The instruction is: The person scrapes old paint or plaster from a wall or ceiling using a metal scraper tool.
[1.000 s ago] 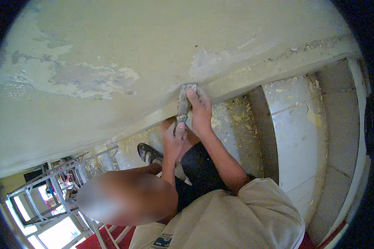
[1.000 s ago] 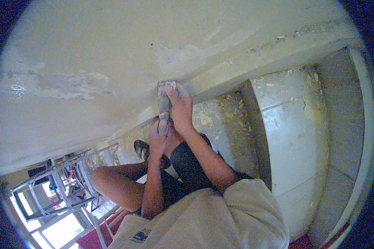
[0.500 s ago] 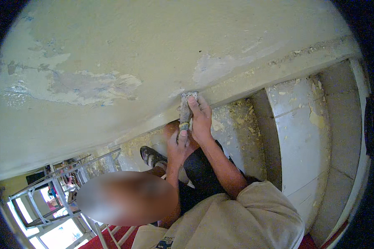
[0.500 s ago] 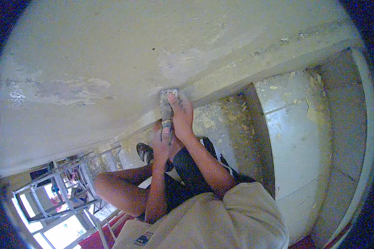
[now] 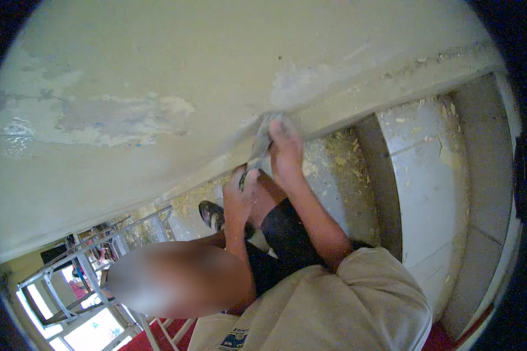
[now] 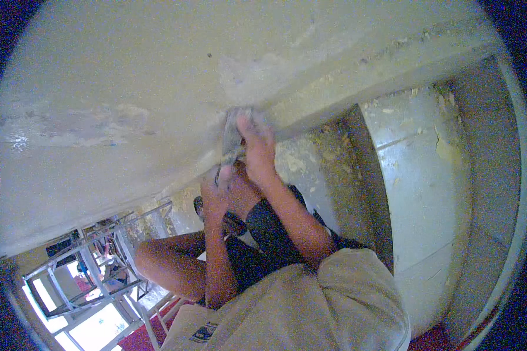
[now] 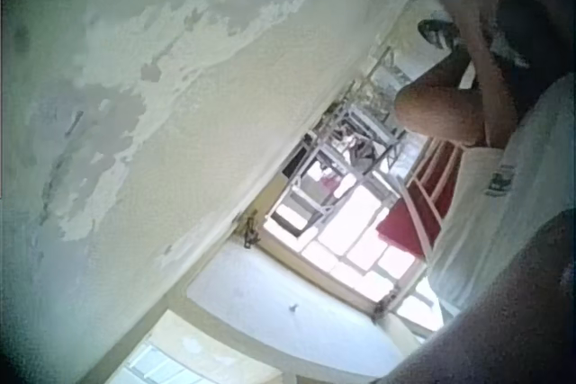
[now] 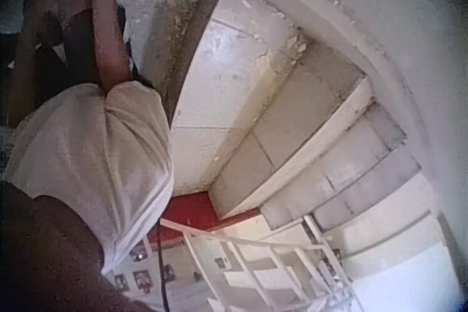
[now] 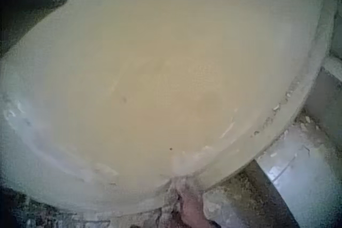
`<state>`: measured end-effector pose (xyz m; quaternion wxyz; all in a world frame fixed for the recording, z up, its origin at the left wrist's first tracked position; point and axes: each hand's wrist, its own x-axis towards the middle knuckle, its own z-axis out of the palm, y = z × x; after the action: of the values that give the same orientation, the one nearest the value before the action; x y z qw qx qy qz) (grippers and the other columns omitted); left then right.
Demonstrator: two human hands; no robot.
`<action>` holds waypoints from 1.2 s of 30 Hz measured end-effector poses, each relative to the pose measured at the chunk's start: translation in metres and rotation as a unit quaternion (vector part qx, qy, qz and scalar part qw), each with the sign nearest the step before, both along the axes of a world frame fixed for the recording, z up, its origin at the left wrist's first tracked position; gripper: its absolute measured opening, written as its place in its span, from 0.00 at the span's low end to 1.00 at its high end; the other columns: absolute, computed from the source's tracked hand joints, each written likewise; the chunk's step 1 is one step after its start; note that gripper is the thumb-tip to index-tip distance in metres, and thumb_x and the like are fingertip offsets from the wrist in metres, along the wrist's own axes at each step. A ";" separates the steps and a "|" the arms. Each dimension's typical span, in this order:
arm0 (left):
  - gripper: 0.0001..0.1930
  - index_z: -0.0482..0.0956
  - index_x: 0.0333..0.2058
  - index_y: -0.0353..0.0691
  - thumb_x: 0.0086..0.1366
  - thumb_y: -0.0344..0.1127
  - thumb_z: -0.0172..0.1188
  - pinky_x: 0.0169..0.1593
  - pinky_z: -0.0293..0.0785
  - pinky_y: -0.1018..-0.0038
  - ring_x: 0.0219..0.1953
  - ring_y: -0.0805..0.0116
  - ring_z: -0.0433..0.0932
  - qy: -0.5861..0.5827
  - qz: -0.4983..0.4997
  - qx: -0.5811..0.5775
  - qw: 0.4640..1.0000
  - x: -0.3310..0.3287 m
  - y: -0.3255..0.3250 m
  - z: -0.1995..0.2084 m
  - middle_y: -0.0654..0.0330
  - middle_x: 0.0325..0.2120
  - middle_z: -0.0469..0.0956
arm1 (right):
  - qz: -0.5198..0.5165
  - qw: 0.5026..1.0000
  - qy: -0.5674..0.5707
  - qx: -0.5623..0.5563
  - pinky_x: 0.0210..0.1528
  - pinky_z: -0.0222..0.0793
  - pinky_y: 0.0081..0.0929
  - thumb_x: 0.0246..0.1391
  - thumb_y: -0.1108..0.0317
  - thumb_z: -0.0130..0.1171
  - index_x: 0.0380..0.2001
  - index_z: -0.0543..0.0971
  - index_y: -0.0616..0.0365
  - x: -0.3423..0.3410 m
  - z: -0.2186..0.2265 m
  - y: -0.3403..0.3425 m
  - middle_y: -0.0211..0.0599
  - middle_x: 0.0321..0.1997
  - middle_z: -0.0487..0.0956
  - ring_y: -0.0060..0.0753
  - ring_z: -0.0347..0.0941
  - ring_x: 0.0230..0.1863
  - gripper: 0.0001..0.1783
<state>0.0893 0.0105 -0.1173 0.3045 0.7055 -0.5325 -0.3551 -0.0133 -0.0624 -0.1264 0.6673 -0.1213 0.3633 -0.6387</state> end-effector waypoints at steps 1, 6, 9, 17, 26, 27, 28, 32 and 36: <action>0.18 0.72 0.29 0.34 0.61 0.47 0.49 0.28 0.65 0.73 0.20 0.70 0.68 0.001 0.001 0.003 1.000 -0.001 -0.002 0.001 0.58 0.16 0.69 | -0.044 0.999 -0.015 -0.007 0.35 0.68 0.22 0.54 0.62 0.51 0.39 0.71 0.62 -0.004 0.008 -0.001 0.31 0.31 0.73 0.22 0.70 0.31 0.15; 0.19 0.73 0.31 0.34 0.61 0.47 0.49 0.26 0.64 0.75 0.20 0.73 0.67 0.010 -0.003 -0.099 0.995 0.005 0.010 -0.058 0.60 0.16 0.67 | -0.002 0.994 0.107 -0.003 0.35 0.67 0.21 0.54 0.61 0.51 0.38 0.72 0.62 0.004 -0.030 0.009 0.29 0.31 0.73 0.21 0.70 0.32 0.15; 0.21 0.72 0.31 0.32 0.62 0.49 0.47 0.26 0.64 0.76 0.19 0.74 0.65 0.065 0.037 -0.025 0.997 -0.011 0.015 -0.030 0.62 0.16 0.66 | 0.055 0.988 0.147 0.006 0.31 0.67 0.20 0.54 0.59 0.51 0.36 0.73 0.61 0.004 -0.027 0.012 0.28 0.28 0.74 0.21 0.70 0.27 0.15; 0.21 0.72 0.30 0.32 0.62 0.49 0.47 0.23 0.63 0.78 0.19 0.76 0.64 0.081 0.015 -0.077 0.994 -0.007 0.005 -0.038 0.64 0.17 0.67 | -0.022 0.984 0.173 -0.032 0.36 0.62 0.23 0.51 0.56 0.53 0.31 0.75 0.63 0.006 -0.016 0.009 0.31 0.26 0.74 0.21 0.65 0.30 0.17; 0.25 0.71 0.29 0.33 0.61 0.55 0.44 0.19 0.60 0.79 0.14 0.75 0.64 0.191 0.059 0.048 0.979 -0.031 0.012 -0.044 0.64 0.14 0.66 | -0.003 0.970 0.242 -0.005 0.36 0.64 0.25 0.52 0.57 0.52 0.31 0.75 0.64 -0.003 -0.022 0.010 0.35 0.28 0.76 0.25 0.68 0.29 0.18; 0.25 0.71 0.29 0.34 0.61 0.55 0.44 0.17 0.59 0.79 0.13 0.76 0.64 0.208 0.068 0.051 0.974 -0.035 0.013 -0.040 0.65 0.13 0.66 | -0.005 0.970 0.242 -0.005 0.36 0.64 0.25 0.52 0.57 0.52 0.31 0.75 0.64 -0.006 -0.024 0.007 0.35 0.28 0.76 0.25 0.68 0.29 0.18; 0.25 0.71 0.29 0.34 0.61 0.55 0.44 0.17 0.59 0.79 0.13 0.76 0.64 0.207 0.070 0.054 0.974 -0.033 0.015 -0.042 0.65 0.13 0.66 | -0.002 0.970 0.243 -0.026 0.36 0.64 0.25 0.51 0.57 0.52 0.31 0.75 0.64 -0.007 -0.011 0.003 0.36 0.27 0.76 0.26 0.68 0.29 0.18; 0.25 0.70 0.29 0.35 0.62 0.55 0.43 0.16 0.59 0.81 0.13 0.77 0.64 0.108 -0.017 -0.025 0.994 -0.031 0.014 -0.043 0.65 0.13 0.66 | -0.012 0.974 0.226 -0.016 0.36 0.64 0.26 0.51 0.58 0.52 0.31 0.76 0.62 -0.005 -0.013 0.008 0.36 0.27 0.76 0.26 0.68 0.29 0.16; 0.23 0.70 0.28 0.36 0.63 0.53 0.41 0.16 0.59 0.81 0.13 0.77 0.64 -0.158 -0.085 -0.122 0.976 -0.037 0.016 -0.049 0.65 0.14 0.66 | -0.017 0.959 0.280 -0.038 0.34 0.64 0.24 0.52 0.58 0.52 0.30 0.75 0.62 -0.010 -0.014 0.006 0.35 0.27 0.76 0.24 0.68 0.28 0.16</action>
<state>0.0520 0.0261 -0.1659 0.2692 0.6626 -0.6708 -0.1962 -0.0233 -0.0560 -0.1405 0.5227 -0.3144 0.5128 -0.6041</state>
